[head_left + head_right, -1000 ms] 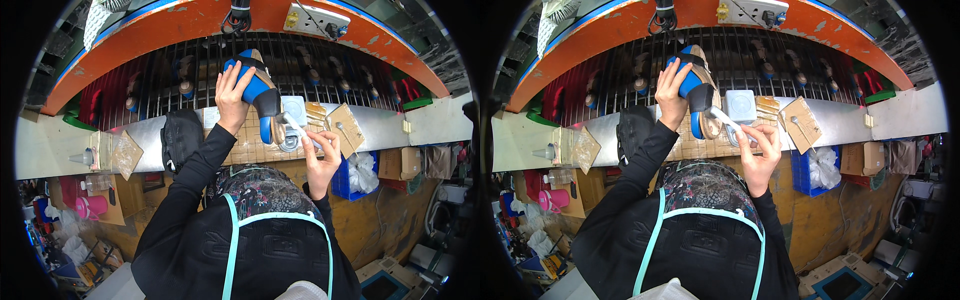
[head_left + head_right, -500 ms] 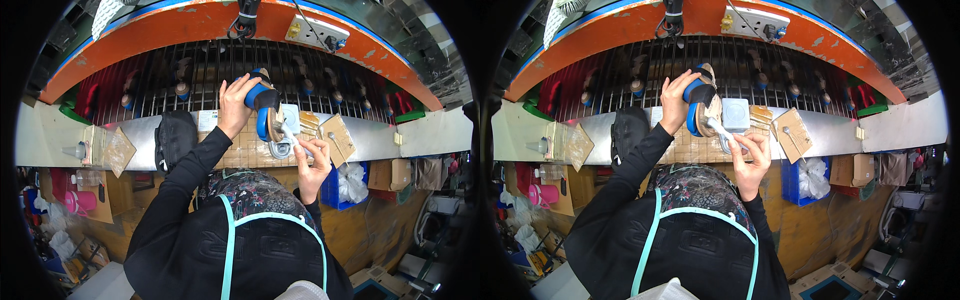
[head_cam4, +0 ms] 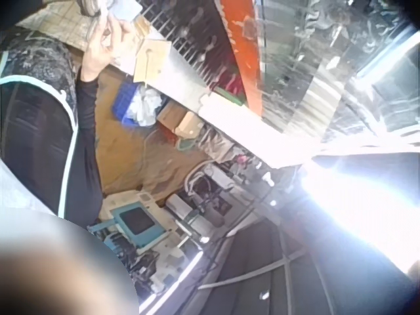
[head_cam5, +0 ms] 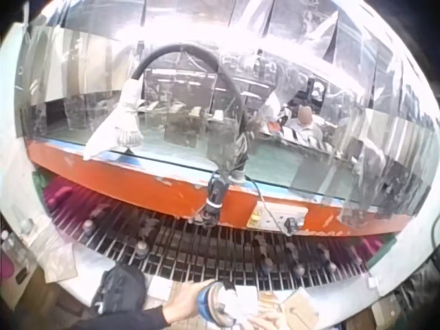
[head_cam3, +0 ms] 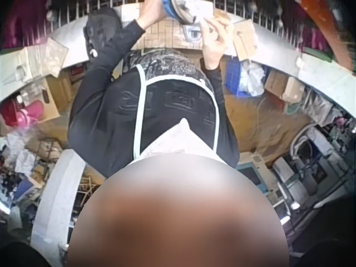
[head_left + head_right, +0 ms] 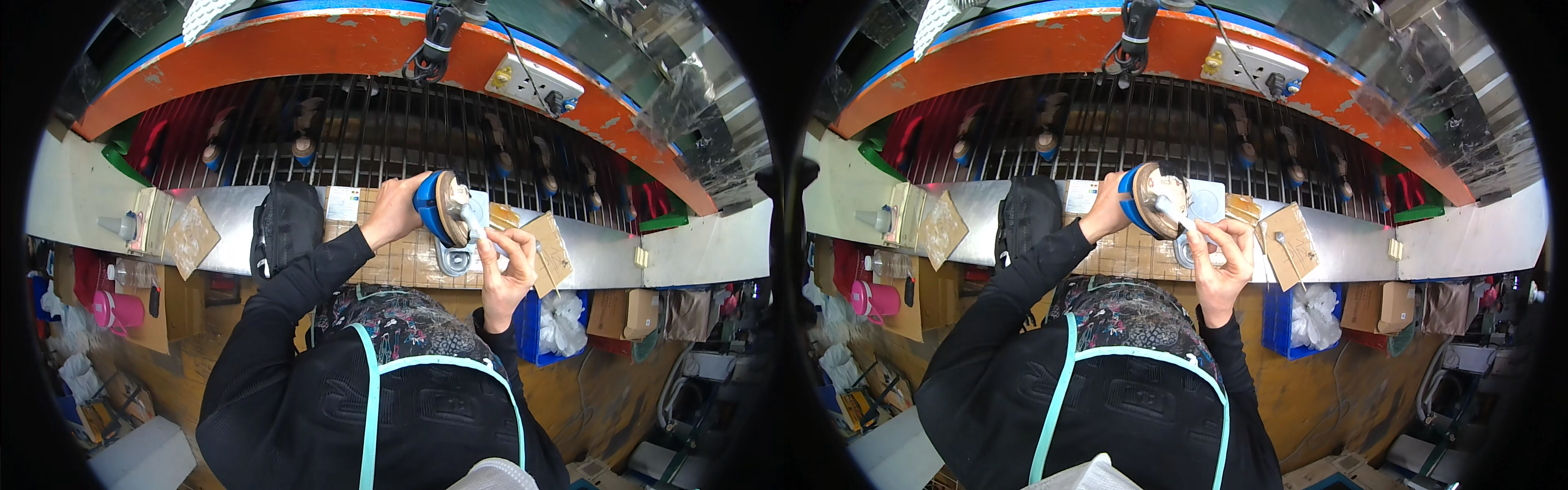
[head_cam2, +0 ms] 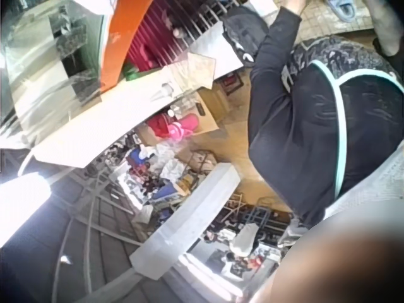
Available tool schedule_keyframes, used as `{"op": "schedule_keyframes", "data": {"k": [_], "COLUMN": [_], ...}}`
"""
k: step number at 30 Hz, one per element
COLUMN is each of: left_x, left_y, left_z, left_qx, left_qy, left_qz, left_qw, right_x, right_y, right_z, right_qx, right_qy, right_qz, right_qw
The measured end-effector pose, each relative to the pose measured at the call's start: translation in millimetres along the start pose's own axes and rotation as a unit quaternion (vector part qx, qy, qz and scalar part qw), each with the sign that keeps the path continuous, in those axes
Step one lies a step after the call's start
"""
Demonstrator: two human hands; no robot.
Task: The person cleans a blue and black sandal using a small brush and a white cleaning solution. They repeatedly dip the brush into the solution and scrub the sandal's sole and straps, then place the sandal on a conveyor belt.
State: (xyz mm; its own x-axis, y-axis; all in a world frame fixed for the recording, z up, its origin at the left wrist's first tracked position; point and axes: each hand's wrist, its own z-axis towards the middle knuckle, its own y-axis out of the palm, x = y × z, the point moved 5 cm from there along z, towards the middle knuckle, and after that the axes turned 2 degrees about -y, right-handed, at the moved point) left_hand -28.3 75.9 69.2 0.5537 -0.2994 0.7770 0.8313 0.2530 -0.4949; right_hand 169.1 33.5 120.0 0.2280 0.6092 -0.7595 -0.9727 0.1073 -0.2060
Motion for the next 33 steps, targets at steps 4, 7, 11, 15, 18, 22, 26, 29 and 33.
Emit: {"op": "schedule_keyframes", "data": {"k": [4, 7, 11, 15, 18, 22, 26, 29, 33], "left_x": [-8.4, -21.4, -24.3, -19.8, -12.0, -2.9, 5.6, 6.4, 3.5], "left_y": [7.6, 17.6, 23.7, 27.2, 27.7, 25.7, 21.2, 19.6, 18.6], "left_z": [-5.8, -10.2, -14.1, -18.6, -20.0, -25.0, -26.4, -28.2, -29.5], "left_qx": [-0.072, -0.154, -0.206, -0.268, -0.317, -0.391, -0.383, -0.402, -0.403], "left_qy": [-0.015, -0.1, -0.114, -0.134, -0.163, -0.248, -0.273, -0.28, -0.28], "left_qz": [-0.023, -0.045, -0.103, -0.165, -0.222, -0.287, -0.331, -0.324, -0.316], "left_qw": [0.997, 0.982, 0.966, 0.94, 0.908, 0.839, 0.818, 0.81, 0.812], "right_x": [0.2, 1.8, 4.7, 6.8, 8.2, 10.5, 12.4, 17.9, 50.5], "right_y": [1.6, 1.1, 1.0, 2.0, 1.6, 1.9, 2.4, 0.3, -15.1], "right_z": [7.8, 13.8, 19.9, 23.7, 26.5, 29.8, 33.0, 33.3, 28.9], "right_qx": [-0.017, -0.03, -0.041, -0.049, -0.055, -0.06, -0.061, -0.071, -0.126], "right_qy": [-0.023, -0.033, -0.043, -0.052, -0.056, -0.058, -0.053, -0.057, -0.006], "right_qz": [-0.005, -0.006, -0.012, -0.01, -0.012, -0.015, -0.001, -0.007, 0.104], "right_qw": [1.0, 0.999, 0.998, 0.997, 0.997, 0.996, 0.997, 0.996, 0.987]}}
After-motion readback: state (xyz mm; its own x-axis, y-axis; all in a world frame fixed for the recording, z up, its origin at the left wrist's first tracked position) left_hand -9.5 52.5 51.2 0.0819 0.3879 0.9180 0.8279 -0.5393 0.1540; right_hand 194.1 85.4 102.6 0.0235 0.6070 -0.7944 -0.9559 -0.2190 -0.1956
